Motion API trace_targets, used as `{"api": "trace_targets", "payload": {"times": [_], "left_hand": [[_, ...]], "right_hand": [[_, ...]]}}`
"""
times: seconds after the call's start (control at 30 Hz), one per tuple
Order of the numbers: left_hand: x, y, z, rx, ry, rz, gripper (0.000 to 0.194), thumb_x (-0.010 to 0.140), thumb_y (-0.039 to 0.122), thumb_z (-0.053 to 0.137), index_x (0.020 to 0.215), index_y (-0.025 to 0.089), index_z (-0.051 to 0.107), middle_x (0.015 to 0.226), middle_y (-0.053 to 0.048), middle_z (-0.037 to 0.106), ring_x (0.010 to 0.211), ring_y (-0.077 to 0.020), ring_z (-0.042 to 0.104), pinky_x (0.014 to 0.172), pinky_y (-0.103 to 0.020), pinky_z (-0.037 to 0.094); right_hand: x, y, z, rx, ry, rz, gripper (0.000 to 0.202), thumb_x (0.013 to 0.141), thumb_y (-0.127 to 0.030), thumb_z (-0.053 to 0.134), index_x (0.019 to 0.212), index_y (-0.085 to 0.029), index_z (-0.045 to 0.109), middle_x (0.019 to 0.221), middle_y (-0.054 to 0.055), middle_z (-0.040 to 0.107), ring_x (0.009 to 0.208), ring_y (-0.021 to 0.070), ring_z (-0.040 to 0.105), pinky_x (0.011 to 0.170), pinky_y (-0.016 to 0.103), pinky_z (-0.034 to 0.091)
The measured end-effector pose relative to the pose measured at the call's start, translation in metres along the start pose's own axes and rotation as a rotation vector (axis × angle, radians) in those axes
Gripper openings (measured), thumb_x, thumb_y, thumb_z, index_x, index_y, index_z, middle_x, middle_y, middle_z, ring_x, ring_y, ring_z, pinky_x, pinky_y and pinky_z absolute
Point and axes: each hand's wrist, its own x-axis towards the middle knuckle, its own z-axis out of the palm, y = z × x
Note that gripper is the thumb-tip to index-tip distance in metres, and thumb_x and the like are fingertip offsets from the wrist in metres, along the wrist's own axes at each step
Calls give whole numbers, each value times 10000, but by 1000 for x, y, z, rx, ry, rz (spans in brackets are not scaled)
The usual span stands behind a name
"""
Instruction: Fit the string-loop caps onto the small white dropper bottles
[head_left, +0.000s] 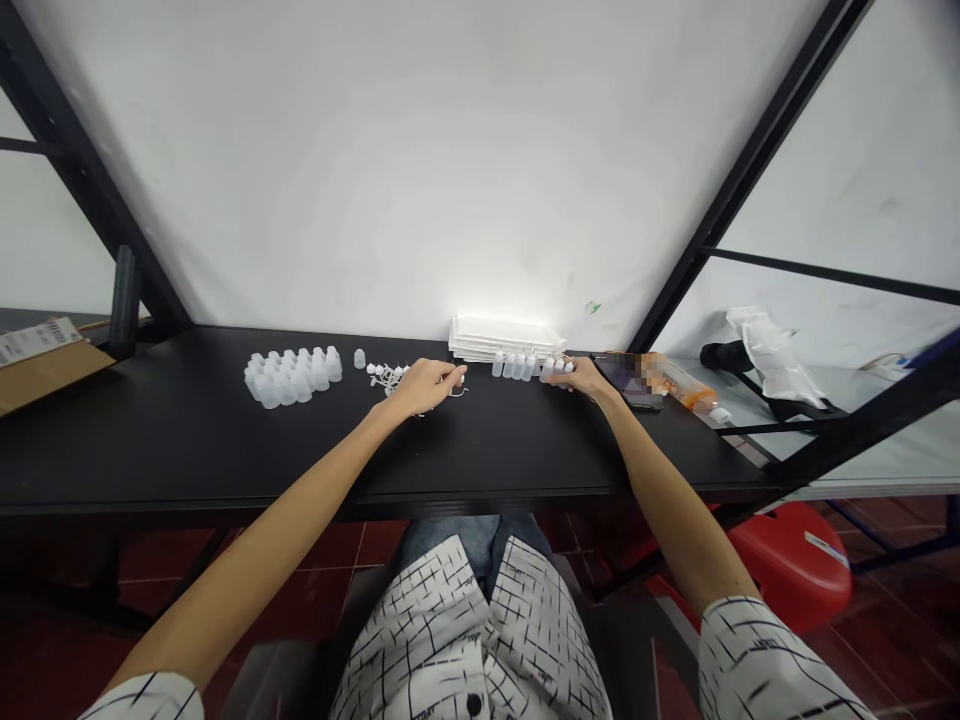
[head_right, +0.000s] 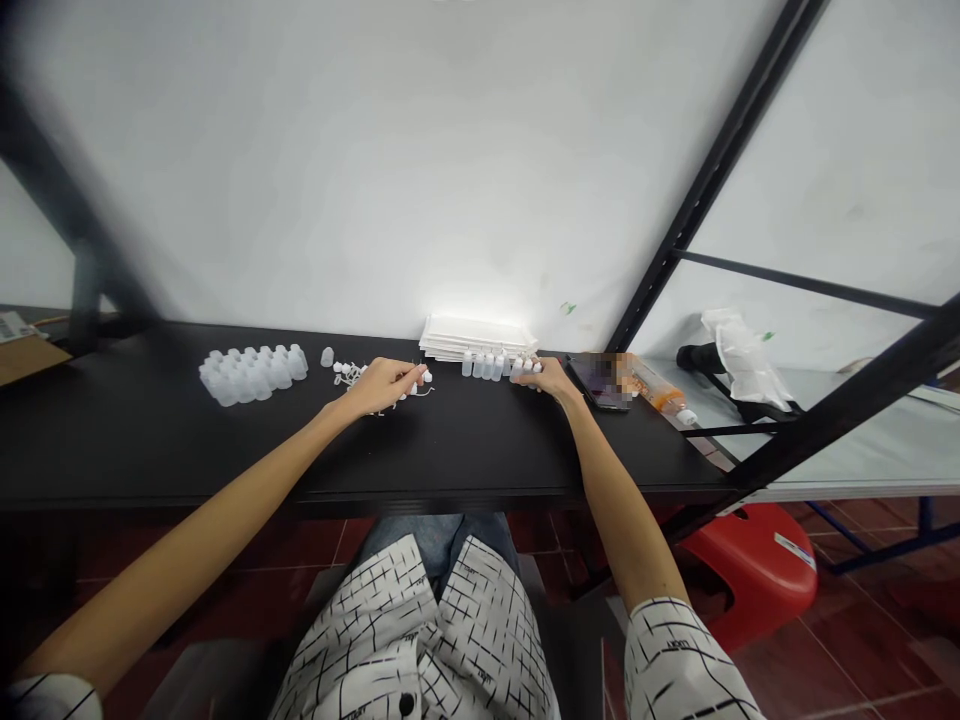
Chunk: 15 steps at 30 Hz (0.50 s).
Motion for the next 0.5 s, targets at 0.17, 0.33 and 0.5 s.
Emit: {"api": "trace_targets", "payload": {"times": [0.17,0.33,0.5], "left_hand": [[0,1,0,0,-11,-9,511,941,471,369,709,169,710,582,-36,635,535,-163,558,555,-269,347],[0,1,0,-9,-12,-9,512,937,479,372,712,165,708,594,-42,644,536,-167,565,550,-271,351],[1,-2,0,-30,9,3,507,931,481,384,708,158,705,581,-35,637,518,-155,555,549,-265,356]], "right_hand": [[1,2,-1,11,2,-13,269,517,-261,801,644,-147,593,569,-14,543,484,81,434,372,198,340],[-3,-2,-2,30,18,-39,369,519,-260,799,826,-145,632,646,-7,588,512,94,496,364,185,381],[-7,-4,-2,47,43,-42,485,511,-254,800,954,-134,644,695,5,596,541,108,526,379,196,425]]}}
